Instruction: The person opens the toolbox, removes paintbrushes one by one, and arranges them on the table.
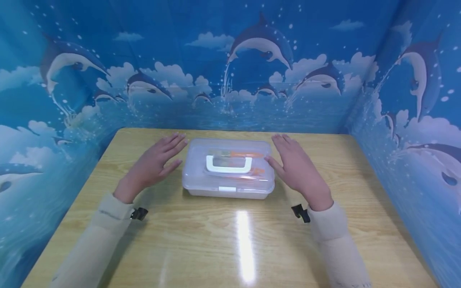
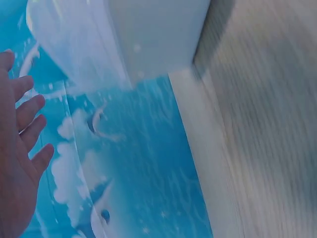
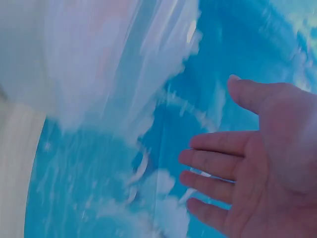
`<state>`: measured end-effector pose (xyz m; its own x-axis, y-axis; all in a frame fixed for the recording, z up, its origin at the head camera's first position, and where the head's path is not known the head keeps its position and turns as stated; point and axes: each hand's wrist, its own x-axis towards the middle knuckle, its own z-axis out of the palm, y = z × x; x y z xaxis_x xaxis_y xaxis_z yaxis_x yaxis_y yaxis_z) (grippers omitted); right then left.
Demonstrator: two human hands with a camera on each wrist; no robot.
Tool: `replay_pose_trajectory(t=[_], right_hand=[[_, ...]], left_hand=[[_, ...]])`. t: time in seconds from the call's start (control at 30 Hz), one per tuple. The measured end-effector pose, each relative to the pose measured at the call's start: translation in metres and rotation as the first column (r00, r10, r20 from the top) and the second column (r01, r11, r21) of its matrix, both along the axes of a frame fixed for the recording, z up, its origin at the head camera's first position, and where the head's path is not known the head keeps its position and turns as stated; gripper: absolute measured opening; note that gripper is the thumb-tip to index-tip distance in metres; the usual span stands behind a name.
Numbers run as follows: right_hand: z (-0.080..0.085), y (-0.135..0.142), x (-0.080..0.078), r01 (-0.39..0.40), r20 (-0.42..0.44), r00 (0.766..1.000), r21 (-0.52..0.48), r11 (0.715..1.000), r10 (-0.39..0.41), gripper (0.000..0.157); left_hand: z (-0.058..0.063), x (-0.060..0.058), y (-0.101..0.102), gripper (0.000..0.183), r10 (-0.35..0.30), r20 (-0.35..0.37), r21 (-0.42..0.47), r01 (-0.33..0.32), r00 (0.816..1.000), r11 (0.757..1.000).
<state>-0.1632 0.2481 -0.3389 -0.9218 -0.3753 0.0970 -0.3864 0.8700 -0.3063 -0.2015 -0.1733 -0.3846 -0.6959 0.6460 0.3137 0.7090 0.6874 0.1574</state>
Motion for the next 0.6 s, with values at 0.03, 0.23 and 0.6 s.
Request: replay_pose_trajectory(t=[0.03, 0.23, 0.6], right_hand=[[-0.001, -0.006, 0.005, -0.032, -0.040, 0.999, -0.005, 0.999, 0.032, 0.069], [-0.017, -0.035, 0.029, -0.280, -0.306, 0.916, -0.029, 0.960, 0.258, 0.059], [-0.057, -0.062, 0.051, -0.581, -0.351, 0.785, -0.133, 0.803, 0.510, 0.040]], left_hand=[[0.000, 0.003, 0.003, 0.061, -0.028, -0.017, -0.002, 0.028, 0.999, 1.000], [-0.004, 0.017, 0.022, 0.066, -0.145, -0.111, -0.019, 0.143, 0.983, 0.990], [-0.022, 0.031, 0.036, 0.059, -0.249, -0.235, -0.010, 0.254, 0.940, 0.967]])
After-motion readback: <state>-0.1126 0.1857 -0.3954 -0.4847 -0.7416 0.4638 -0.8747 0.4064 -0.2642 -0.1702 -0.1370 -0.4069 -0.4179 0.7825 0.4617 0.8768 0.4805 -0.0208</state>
